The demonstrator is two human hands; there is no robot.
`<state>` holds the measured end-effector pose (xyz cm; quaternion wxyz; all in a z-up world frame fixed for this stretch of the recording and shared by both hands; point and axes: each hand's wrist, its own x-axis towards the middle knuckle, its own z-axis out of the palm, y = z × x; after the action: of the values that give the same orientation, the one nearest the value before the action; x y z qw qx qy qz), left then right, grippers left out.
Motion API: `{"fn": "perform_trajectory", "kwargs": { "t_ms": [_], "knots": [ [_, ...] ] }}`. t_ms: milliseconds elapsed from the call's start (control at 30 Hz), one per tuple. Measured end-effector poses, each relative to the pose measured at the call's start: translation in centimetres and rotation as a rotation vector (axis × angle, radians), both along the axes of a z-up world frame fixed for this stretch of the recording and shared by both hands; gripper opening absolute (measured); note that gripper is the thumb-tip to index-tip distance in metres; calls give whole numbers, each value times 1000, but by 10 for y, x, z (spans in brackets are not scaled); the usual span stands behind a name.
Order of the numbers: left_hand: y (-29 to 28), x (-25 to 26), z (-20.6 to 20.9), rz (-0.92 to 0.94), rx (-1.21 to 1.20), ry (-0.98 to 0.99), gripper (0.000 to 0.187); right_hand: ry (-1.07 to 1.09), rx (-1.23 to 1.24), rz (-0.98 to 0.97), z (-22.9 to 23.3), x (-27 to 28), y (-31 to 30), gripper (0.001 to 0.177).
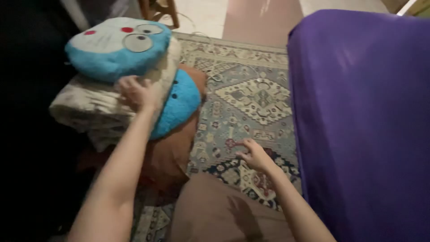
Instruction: Cleaning and dusting various pillows and cushions using a stick tool.
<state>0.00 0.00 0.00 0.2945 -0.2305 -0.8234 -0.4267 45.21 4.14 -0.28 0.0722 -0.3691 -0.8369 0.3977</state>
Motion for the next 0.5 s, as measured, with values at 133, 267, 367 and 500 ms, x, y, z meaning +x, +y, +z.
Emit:
{"fn": "perform_trajectory", "kwargs": {
  "t_ms": [133, 267, 367, 500],
  "knots": [
    [-52, -89, -35, 235, 40, -120, 51, 18, 53, 118, 28, -108, -10, 42],
    [-92, -81, -47, 280, 190, -291, 90, 274, 24, 287, 39, -181, -26, 41],
    [-101, -62, -21, 310, 50, -245, 101, 388, -3, 336, 35, -235, -18, 43],
    [-66, -79, -3, -14, 132, -85, 92, 542, 130, 282, 39, -307, 6, 50]
  ]
}}
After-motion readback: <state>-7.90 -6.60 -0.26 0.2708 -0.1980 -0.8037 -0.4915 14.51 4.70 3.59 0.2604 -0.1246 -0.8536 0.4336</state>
